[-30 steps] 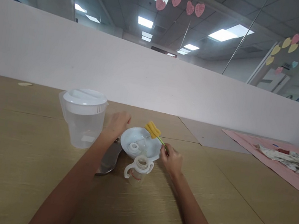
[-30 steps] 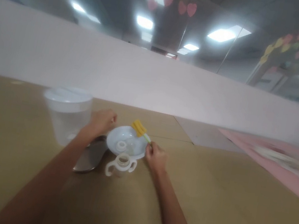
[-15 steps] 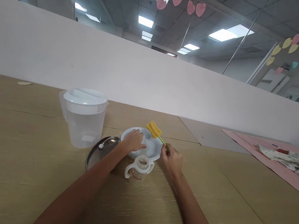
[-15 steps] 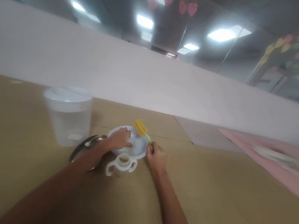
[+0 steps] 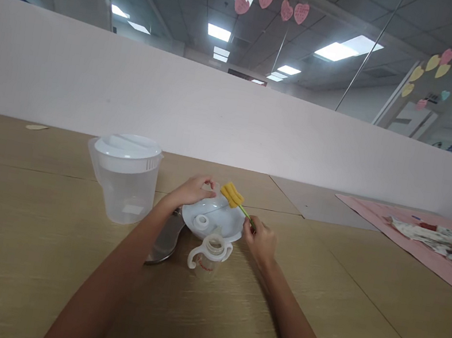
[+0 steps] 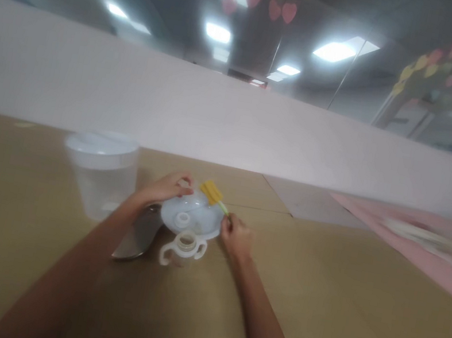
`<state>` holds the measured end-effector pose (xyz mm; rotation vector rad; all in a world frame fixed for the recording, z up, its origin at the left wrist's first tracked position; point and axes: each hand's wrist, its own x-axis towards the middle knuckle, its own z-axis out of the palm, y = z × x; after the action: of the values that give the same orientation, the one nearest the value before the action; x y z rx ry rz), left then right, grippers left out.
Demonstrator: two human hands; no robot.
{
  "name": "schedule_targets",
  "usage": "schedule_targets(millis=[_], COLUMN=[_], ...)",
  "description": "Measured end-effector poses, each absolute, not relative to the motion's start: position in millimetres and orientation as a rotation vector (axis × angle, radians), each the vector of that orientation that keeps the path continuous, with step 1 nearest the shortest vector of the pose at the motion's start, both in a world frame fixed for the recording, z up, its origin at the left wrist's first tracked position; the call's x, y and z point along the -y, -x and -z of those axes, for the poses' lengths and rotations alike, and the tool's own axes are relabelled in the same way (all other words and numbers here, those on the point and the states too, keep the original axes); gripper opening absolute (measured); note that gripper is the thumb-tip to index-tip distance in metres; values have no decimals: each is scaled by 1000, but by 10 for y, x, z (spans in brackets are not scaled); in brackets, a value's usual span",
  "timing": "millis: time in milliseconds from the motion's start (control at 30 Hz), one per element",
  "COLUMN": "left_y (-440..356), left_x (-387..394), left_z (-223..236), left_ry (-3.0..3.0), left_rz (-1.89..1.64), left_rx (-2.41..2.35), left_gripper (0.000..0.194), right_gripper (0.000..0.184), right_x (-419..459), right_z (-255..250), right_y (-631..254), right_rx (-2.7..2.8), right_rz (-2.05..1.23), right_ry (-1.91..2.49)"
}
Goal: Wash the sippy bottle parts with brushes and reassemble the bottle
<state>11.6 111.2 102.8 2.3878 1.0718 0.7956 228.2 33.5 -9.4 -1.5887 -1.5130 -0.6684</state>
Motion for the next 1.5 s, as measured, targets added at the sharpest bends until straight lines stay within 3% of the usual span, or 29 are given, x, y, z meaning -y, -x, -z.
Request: schedule_targets(millis=[200,533,867,1067,1367,1500], left_y=[-85,-144,-179,-127,-60,-57], left_x=[-940,-757,-681,-782,-711,-695], left_z=[-1215,-1282,-1330,-1321,-1409,-1440], left_ry=[-2452,-2425,-2396,-2392,-2398,-2400], left_rz=[-836,-631,-640,-702,-649,-680], left_rx=[-1089,-659,-592,-662,-582,-553], left_gripper=[59,73,66,47,45,45], right_gripper=[34,25,34,32,32,27], right_x=[-324,-269,-269,-241,-217,-200], right_z=[105,79,42,75,15,47], right_y=[-2299,-2350,-2298,-2264,-2128,-2095], right_rx=[1543,1716,1663,1605,1515,1583], right_rz=[698,902,869,822,532,625], right_ry=[1412,1239,1325,1200,1205,1085])
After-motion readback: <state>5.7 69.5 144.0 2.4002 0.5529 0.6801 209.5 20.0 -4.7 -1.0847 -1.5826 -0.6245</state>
